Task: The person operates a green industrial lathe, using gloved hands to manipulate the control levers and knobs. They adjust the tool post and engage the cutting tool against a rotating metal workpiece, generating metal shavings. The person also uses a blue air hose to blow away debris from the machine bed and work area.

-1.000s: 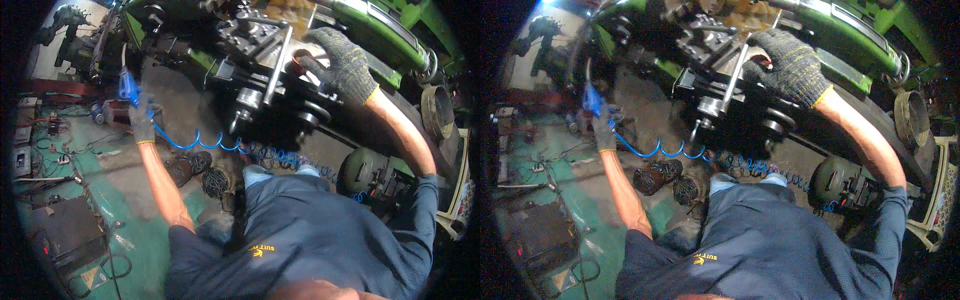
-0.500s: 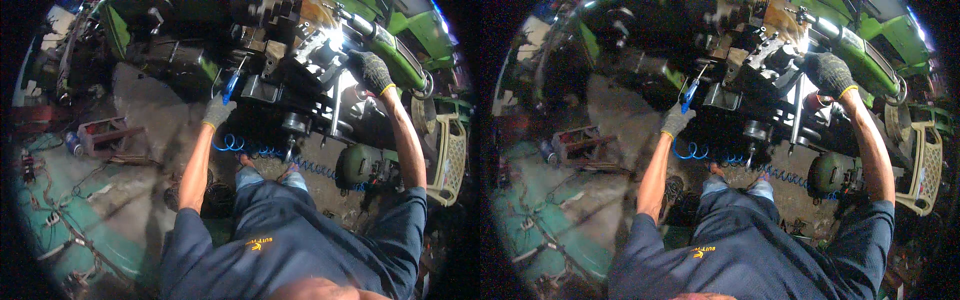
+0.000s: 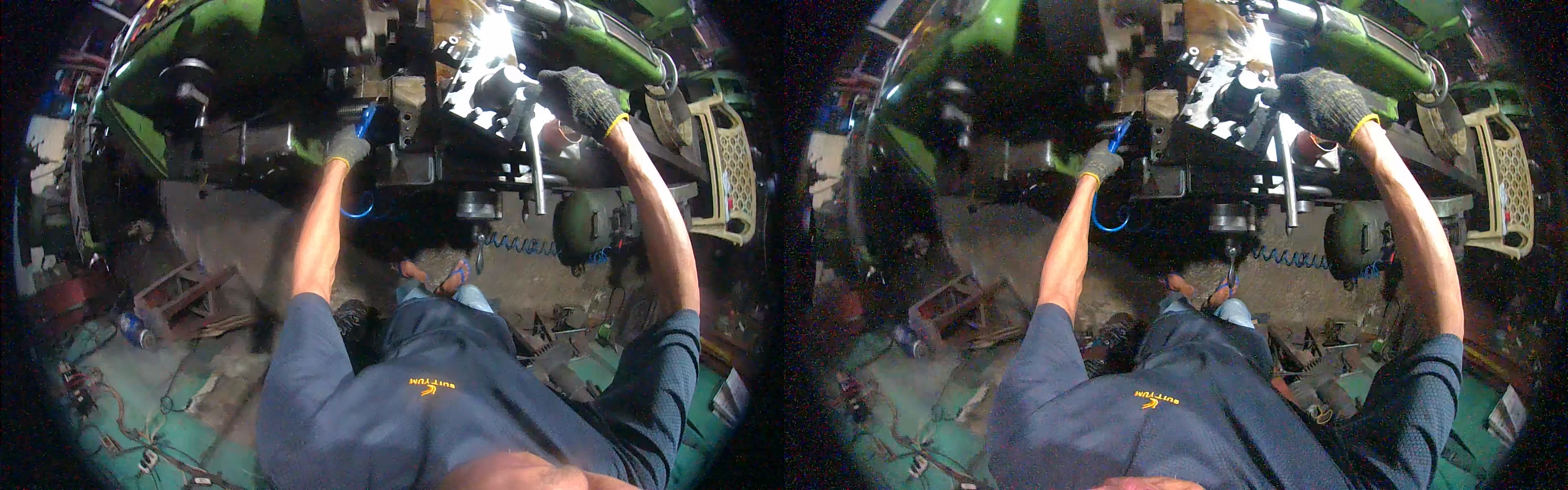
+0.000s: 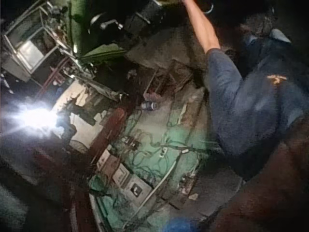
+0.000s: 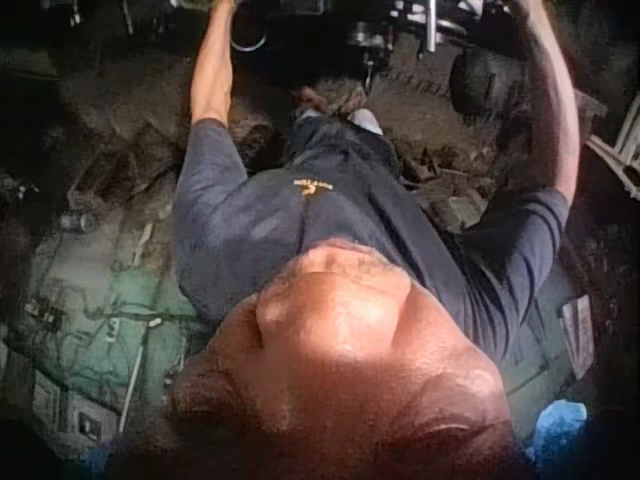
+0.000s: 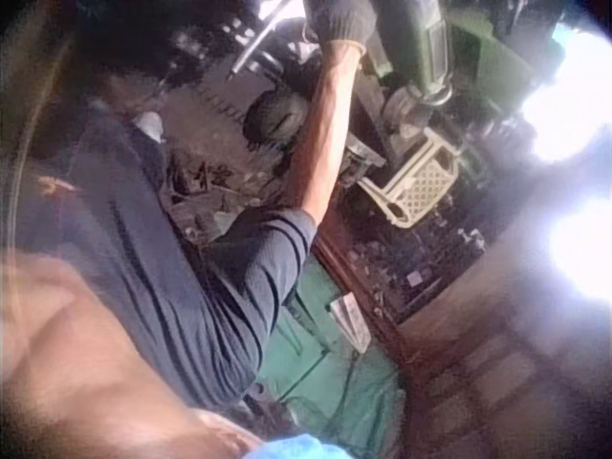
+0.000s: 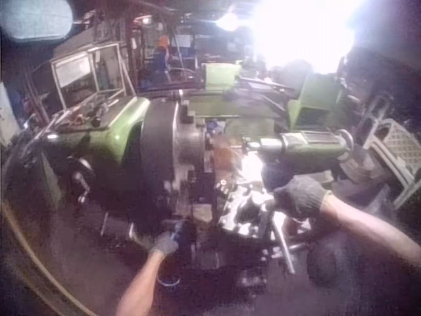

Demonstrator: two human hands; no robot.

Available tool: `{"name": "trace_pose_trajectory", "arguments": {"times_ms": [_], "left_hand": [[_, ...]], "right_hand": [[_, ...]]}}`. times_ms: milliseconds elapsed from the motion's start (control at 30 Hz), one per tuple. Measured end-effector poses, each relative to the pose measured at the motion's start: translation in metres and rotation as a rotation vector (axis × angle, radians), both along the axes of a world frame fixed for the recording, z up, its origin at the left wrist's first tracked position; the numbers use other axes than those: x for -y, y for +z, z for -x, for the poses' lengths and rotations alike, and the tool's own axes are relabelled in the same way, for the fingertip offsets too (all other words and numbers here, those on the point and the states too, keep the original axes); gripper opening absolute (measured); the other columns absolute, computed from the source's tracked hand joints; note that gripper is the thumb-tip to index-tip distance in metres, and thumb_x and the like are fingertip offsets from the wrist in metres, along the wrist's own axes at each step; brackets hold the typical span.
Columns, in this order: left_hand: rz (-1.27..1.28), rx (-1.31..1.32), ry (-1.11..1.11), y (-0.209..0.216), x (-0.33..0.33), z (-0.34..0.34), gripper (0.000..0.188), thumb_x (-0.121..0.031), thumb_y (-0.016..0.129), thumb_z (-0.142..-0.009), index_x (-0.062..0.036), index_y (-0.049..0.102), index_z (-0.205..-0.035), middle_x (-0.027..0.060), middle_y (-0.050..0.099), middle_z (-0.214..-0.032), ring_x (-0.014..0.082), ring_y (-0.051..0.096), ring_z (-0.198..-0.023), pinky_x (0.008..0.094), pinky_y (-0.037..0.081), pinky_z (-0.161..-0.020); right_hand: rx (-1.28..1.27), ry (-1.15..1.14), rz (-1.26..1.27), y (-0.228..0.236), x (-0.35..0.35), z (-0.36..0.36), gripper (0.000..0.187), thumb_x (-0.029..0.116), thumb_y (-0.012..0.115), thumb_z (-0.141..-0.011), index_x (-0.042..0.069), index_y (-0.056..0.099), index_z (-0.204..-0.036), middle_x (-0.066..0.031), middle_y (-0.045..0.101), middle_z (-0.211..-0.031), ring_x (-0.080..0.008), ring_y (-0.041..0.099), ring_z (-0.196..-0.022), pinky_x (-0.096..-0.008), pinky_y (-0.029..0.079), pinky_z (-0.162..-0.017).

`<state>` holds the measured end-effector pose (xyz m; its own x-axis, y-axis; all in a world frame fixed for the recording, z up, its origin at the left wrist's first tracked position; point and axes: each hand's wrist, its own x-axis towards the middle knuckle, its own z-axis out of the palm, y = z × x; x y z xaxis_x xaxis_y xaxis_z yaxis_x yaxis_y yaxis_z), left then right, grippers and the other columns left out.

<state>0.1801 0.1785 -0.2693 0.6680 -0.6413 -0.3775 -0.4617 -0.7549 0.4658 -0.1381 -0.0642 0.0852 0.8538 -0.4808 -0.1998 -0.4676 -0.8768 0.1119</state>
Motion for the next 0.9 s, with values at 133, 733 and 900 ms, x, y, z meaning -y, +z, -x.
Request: {"name": "trace_pose_trajectory", "arguments": {"times_ms": [133,733,900], "left_hand": [[0.032,-0.029,-0.120,0.001,0.018,0.007,0.031,-0.020,0.070,-0.073,-0.0061,0.071,-0.101,0.0234,0.073,-0.108,0.0428,0.069,-0.107,0.0482,0.055,-0.092],[0.021,0.081,-0.015,-0.052,0.068,-0.049,0.033,-0.020,0.075,-0.068,-0.0024,0.075,-0.096,0.0265,0.073,-0.100,0.0438,0.071,-0.102,0.0478,0.056,-0.089],[0.105,0.072,-0.139,-0.039,0.094,-0.026,0.030,-0.020,0.059,-0.081,-0.0033,0.075,-0.101,0.0265,0.072,-0.112,0.0473,0.068,-0.108,0.0529,0.054,-0.091]], "right_hand": [[0.025,0.048,0.015,-0.005,0.009,0.010,0.052,0.058,0.055,-0.100,0.009,0.071,-0.094,-0.0210,0.072,-0.088,-0.0444,0.070,-0.087,-0.0557,0.054,-0.075],[0.037,-0.006,0.037,0.000,0.001,-0.004,0.054,0.063,0.055,-0.098,0.012,0.073,-0.094,-0.0179,0.073,-0.092,-0.0425,0.070,-0.090,-0.0543,0.055,-0.077],[0.052,0.026,0.071,-0.008,0.008,0.013,0.057,0.065,0.054,-0.098,0.012,0.073,-0.093,-0.0183,0.073,-0.089,-0.0428,0.070,-0.087,-0.0549,0.055,-0.076]]}}
